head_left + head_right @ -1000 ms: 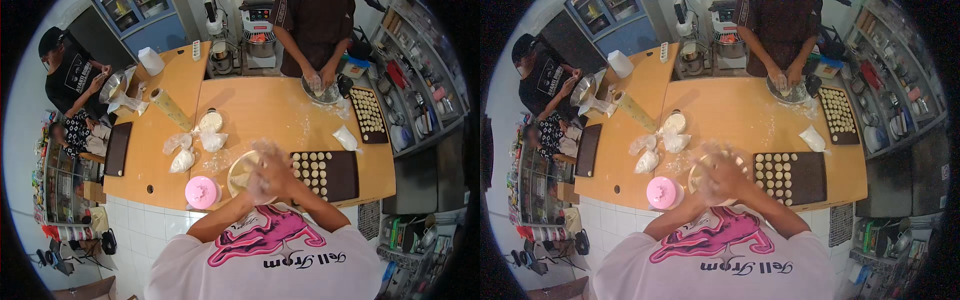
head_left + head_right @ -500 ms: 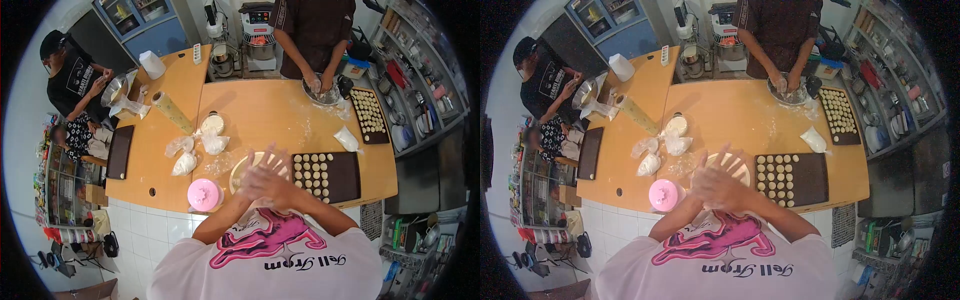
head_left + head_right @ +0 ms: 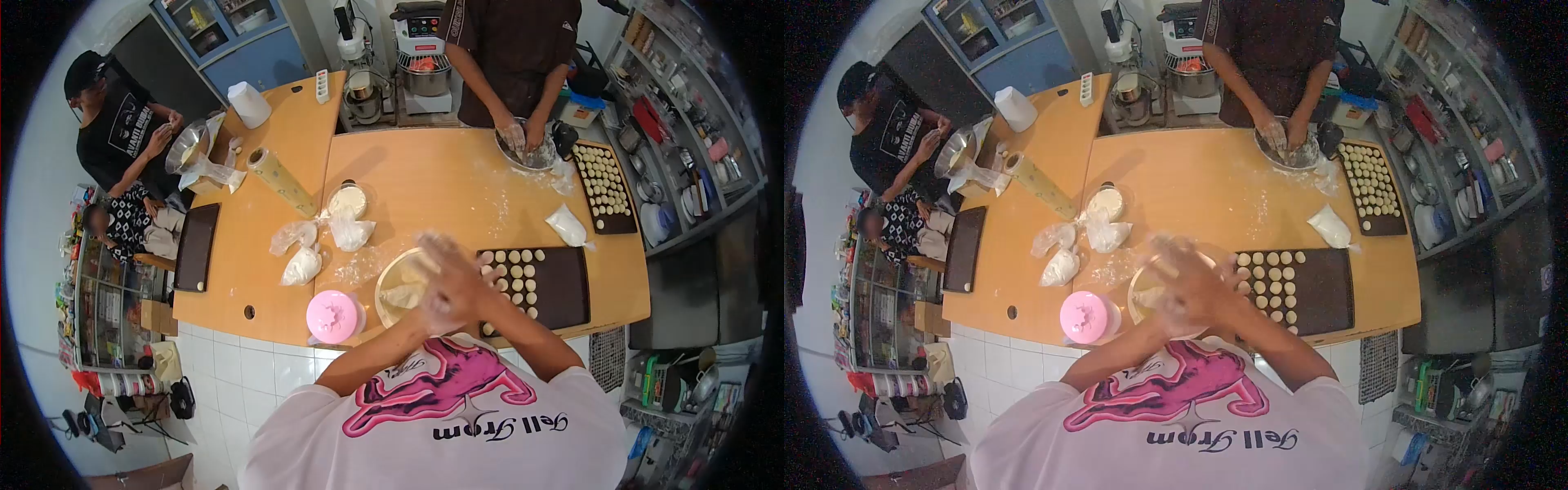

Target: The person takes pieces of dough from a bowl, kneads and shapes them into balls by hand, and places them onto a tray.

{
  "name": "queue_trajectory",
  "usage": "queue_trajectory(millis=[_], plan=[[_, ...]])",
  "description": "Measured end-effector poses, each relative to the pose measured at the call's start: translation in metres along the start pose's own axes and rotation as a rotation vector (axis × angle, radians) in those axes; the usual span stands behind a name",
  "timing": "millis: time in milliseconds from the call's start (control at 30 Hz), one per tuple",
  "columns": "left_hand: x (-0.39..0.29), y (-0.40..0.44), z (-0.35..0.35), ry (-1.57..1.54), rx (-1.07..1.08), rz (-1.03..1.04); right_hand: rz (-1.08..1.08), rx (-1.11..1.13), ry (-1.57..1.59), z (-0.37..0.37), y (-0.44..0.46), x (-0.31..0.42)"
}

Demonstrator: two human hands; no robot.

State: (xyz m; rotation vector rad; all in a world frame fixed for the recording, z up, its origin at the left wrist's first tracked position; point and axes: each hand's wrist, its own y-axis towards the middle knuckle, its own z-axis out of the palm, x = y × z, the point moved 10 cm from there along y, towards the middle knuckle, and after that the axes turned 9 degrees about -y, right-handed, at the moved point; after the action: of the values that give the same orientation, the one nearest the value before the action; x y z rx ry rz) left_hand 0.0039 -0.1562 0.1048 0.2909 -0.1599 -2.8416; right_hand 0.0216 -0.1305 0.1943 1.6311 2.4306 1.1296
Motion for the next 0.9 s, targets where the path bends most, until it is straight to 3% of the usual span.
queue_trajectory(millis=[67,100,167,267,333,400,500,533,633,733,833,900], plan=[[0.008,0.000,0.014,-0.190,0.303,-0.079,-0.150,0.205,0.055,0.008,-0.006,0.032],[-0.008,0.001,0.009,-0.247,0.185,-0.018,-0.219,0.305,0.082,0.015,-0.012,0.044],[-0.044,-0.002,0.006,-0.362,-0.050,0.112,-0.137,0.282,-0.005,0.021,-0.026,0.011],[-0.016,-0.005,-0.010,-0.026,-0.233,-0.042,0.015,0.165,-0.092,0.016,-0.011,-0.017],[-0.009,0.002,-0.006,0.088,-0.053,0.027,-0.020,0.192,-0.028,0.022,-0.006,-0.004],[-0.007,0.001,-0.013,0.075,-0.045,0.045,-0.156,0.248,-0.053,0.018,-0.007,0.031],[-0.027,-0.013,-0.012,-0.140,-0.286,0.031,-0.043,0.220,0.061,0.024,-0.038,-0.013],[-0.019,-0.026,-0.025,-0.189,-0.300,-0.063,-0.019,0.159,-0.012,0.013,-0.040,-0.021],[0.000,-0.031,-0.019,-0.283,0.068,-0.170,0.012,0.033,-0.084,0.002,-0.062,-0.042],[0.014,-0.033,-0.034,-0.229,0.051,-0.253,0.062,-0.151,-0.043,0.001,-0.086,-0.053],[0.011,-0.042,-0.066,-0.068,-0.465,-0.218,0.626,-0.321,0.144,0.019,-0.141,-0.118],[-0.008,-0.048,-0.072,-0.014,-0.495,-0.111,1.027,-0.534,0.491,0.036,-0.196,-0.178]])
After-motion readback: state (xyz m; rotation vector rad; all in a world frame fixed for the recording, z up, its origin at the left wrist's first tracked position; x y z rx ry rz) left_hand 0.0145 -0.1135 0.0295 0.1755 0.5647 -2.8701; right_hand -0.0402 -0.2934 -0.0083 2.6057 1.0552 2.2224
